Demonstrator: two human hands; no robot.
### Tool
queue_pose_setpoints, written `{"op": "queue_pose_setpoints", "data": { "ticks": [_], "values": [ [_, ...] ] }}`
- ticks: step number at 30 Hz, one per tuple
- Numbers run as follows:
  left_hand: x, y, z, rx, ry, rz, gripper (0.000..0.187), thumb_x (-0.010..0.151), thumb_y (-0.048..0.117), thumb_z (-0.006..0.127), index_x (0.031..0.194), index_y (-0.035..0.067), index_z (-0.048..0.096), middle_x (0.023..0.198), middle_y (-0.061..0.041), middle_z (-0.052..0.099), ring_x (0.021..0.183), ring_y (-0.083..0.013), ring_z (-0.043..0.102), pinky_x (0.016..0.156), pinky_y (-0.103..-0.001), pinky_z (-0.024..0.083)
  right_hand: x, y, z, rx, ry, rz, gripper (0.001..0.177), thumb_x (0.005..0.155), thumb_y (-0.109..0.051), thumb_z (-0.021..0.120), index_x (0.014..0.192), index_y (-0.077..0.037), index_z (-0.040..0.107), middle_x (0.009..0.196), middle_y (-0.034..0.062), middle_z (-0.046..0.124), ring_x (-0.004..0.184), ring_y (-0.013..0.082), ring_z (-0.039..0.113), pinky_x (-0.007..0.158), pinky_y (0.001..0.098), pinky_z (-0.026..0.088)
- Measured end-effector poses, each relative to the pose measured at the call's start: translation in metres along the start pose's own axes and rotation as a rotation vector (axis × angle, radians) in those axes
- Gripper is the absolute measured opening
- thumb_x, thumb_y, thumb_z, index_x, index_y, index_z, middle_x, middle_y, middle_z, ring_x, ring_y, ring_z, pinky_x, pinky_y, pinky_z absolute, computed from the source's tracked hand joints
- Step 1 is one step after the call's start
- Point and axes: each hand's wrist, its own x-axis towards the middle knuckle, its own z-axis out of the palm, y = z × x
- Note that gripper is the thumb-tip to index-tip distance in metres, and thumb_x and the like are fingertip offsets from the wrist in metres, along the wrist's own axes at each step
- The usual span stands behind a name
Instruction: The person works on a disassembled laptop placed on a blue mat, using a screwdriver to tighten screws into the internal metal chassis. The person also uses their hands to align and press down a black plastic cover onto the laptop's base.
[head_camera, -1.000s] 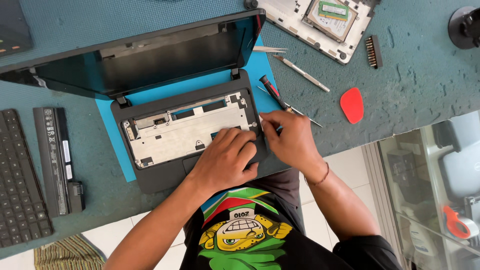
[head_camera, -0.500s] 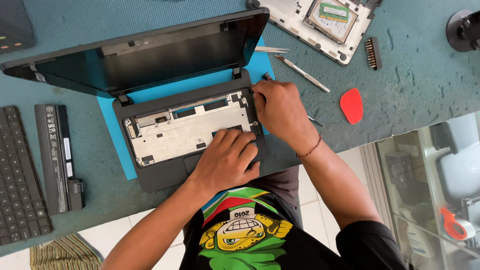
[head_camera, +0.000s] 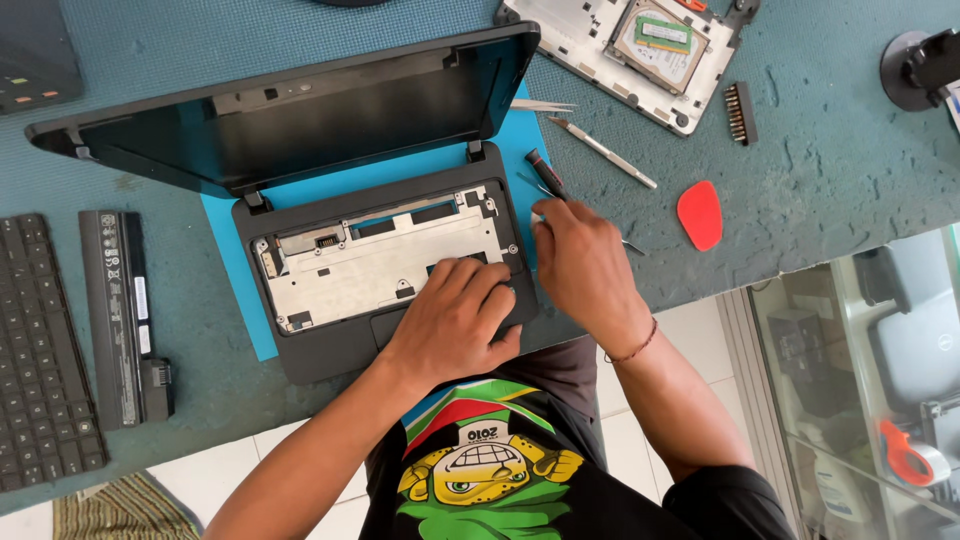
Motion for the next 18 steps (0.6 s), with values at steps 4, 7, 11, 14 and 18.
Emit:
{"op": "queue_pose_setpoints", "data": {
  "ticks": [4, 7, 11, 14, 18],
  "values": [
    [0.001, 0.001, 0.0, 0.022, 0.015, 0.016, 0.024, 0.084, 0.025, 0.057, 0.072, 0.005, 0.051, 0.086, -0.016, 0.056, 0.074, -0.0334, 0.056, 0.067, -0.041, 0.044, -0.007, -0.013, -0.006, -0.02, 0.074, -0.055, 0.018, 0.089, -0.008, 0.058, 0.104, -0.001, 0.066, 0.084, 0.0139, 0.062, 0.074, 0.035, 0.066, 0.061, 0.0382, 0.055],
    [0.003, 0.003, 0.0, 0.078, 0.051, 0.038, 0.028, 0.088, 0.027, 0.054, 0.072, 0.005, 0.05, 0.084, -0.016, 0.055, 0.071, -0.033, 0.055, 0.066, -0.04, 0.043, -0.011, -0.017, -0.002, 0.012, 0.344, -0.099, 0.019, 0.084, -0.015, 0.072, 0.101, -0.006, 0.07, 0.086, 0.0088, 0.063, 0.081, 0.0292, 0.066, 0.07, 0.0355, 0.053],
    [0.003, 0.006, -0.003, 0.153, 0.072, 0.079, 0.023, 0.088, 0.022, 0.052, 0.07, 0.008, 0.047, 0.081, -0.015, 0.054, 0.071, -0.032, 0.055, 0.065, -0.04, 0.044, -0.014, -0.015, 0.004, 0.313, 0.138, 0.053, 0.034, 0.079, -0.013, 0.073, 0.11, -0.003, 0.067, 0.071, 0.0077, 0.063, 0.061, 0.0245, 0.065, 0.053, 0.0328, 0.054],
    [0.003, 0.006, -0.006, 0.169, 0.066, 0.075, 0.02, 0.086, 0.021, 0.054, 0.073, 0.008, 0.049, 0.082, -0.014, 0.055, 0.072, -0.0311, 0.057, 0.066, -0.039, 0.045, -0.012, -0.016, 0.006, 0.305, 0.111, 0.044, 0.036, 0.08, -0.009, 0.069, 0.115, -0.001, 0.065, 0.068, 0.0106, 0.062, 0.059, 0.0283, 0.064, 0.05, 0.0369, 0.052],
    [0.004, 0.005, -0.013, 0.172, 0.024, 0.061, 0.019, 0.084, 0.024, 0.059, 0.078, 0.006, 0.054, 0.084, -0.015, 0.056, 0.075, -0.0321, 0.058, 0.068, -0.041, 0.047, -0.012, -0.02, 0.006, 0.224, 0.064, 0.004, 0.032, 0.085, -0.007, 0.063, 0.115, 0.005, 0.065, 0.064, 0.0106, 0.06, 0.056, 0.0287, 0.062, 0.049, 0.0365, 0.051]
  ]
}}
